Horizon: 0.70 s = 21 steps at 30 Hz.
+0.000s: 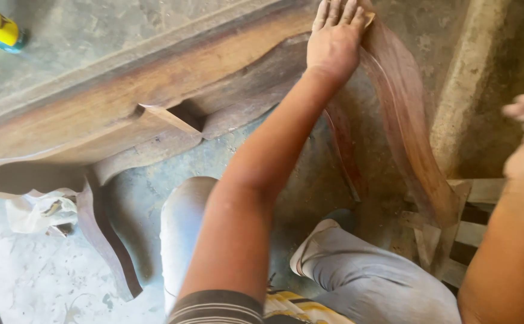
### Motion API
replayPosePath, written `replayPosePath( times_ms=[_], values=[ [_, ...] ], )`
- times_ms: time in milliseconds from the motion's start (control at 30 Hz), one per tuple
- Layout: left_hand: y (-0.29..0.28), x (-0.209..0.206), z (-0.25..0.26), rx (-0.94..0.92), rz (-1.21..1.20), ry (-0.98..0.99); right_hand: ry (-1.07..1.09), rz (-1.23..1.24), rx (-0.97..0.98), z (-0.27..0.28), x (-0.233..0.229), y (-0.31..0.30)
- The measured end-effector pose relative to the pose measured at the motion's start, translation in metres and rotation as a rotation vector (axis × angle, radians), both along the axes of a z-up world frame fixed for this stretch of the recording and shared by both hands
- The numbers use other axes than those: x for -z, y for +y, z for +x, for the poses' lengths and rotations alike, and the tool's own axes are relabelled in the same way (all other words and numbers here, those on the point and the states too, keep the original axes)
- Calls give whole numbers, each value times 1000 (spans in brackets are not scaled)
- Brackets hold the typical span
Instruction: Sanding a wooden table frame with sandpaper to smooth the surface
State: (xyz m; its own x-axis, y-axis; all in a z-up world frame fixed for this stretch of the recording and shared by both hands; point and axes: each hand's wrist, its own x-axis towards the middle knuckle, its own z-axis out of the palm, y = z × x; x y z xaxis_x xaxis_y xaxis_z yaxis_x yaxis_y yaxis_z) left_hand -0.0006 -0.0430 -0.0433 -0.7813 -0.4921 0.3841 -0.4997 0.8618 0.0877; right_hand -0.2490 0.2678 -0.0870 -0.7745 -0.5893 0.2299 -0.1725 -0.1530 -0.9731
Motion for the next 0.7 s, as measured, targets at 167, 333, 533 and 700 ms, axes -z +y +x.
replayPosePath(
  times_ms=[167, 333, 533, 700],
  values=[
    [86, 12, -47, 219, 174, -155, 569, 558, -237, 171, -87, -70],
    [-42, 4, -47, 135, 144, -207, 533, 1020, -163, 199, -99, -85],
    [-54, -81, 143, 227, 131, -368, 543, 1259, -207, 201, -131, -94],
    [-22, -152, 349, -195, 351, -446, 296, 1017, -286, 190, -118, -84]
  ],
)
